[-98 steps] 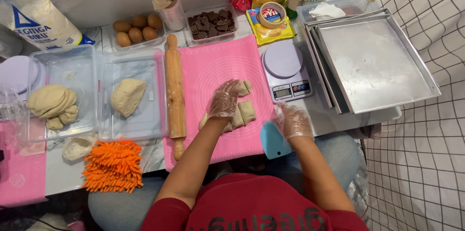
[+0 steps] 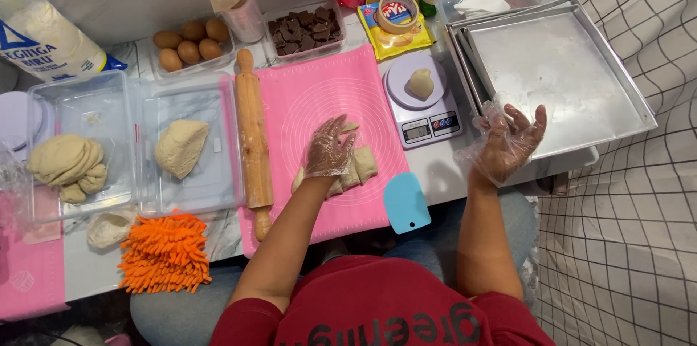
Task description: Portioning dough by cutting it with a scraper, weighing it on a digital scale for precision, and rolling it into balls.
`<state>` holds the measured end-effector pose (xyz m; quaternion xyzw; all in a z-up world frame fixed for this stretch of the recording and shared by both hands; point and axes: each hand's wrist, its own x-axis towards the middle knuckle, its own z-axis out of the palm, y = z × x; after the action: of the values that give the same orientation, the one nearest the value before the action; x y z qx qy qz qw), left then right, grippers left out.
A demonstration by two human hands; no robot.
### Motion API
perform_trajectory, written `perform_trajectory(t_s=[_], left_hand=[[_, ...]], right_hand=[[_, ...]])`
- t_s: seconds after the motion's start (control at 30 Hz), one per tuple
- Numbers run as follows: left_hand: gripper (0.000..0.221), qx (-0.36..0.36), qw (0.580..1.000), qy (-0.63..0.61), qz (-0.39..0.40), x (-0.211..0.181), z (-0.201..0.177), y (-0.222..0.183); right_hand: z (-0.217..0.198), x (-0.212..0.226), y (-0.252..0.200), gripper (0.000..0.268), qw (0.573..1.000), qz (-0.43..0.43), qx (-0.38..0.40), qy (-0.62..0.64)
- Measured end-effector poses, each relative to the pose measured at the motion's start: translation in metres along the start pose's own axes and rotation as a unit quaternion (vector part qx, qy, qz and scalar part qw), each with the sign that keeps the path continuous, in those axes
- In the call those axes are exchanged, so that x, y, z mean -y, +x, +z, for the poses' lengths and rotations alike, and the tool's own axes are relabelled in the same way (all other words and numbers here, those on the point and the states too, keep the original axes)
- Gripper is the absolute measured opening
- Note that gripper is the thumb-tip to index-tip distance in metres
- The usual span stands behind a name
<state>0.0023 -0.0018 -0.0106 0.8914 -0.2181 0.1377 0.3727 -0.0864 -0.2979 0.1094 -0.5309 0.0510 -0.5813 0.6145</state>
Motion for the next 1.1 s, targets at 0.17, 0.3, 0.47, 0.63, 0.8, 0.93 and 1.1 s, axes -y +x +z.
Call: perform_trajectory(t_s=[0.17,0.3,0.47,0.63,0.8,0.93,1.1], left_hand=[[0.052,0.004,1.0,0.002,0.0,0.0,-0.001,-0.001],[0.051,0.006,1.0,-0.002,-0.001,0.003,0.002,-0.001],[0.051,0.007,1.0,-0.012,0.0,0.003,-0.001,-0.001],[0.051,-0.006,0.998,-0.049,-0.033,-0.017,-0.014,0.003],[0.043,-0.043,0.91,-0.341,-0.23,-0.04,-0.037,0.013],[0.05,-0.055,0.862,-0.426,-0.267,0.039,0.017,0.001],[0.074,-0.088,0.677,-0.661,-0.311,0.037,-0.012,0.008]], right_hand=[[0.021,0.006,-0.005,0.057,0.998,0.034,0.046,-0.028],[0.044,0.016,-0.004,0.046,0.979,0.072,0.143,-0.126],[0.031,-0.018,-0.006,0.039,0.975,0.028,0.166,-0.147],[0.039,-0.016,-0.019,0.037,0.971,0.05,0.193,-0.136],[0.075,-0.015,-0.052,0.039,0.84,0.11,0.479,-0.229],[0.108,-0.058,-0.086,0.038,0.705,0.078,0.624,-0.327],[0.169,-0.061,-0.117,0.043,0.38,-0.042,0.766,-0.517]])
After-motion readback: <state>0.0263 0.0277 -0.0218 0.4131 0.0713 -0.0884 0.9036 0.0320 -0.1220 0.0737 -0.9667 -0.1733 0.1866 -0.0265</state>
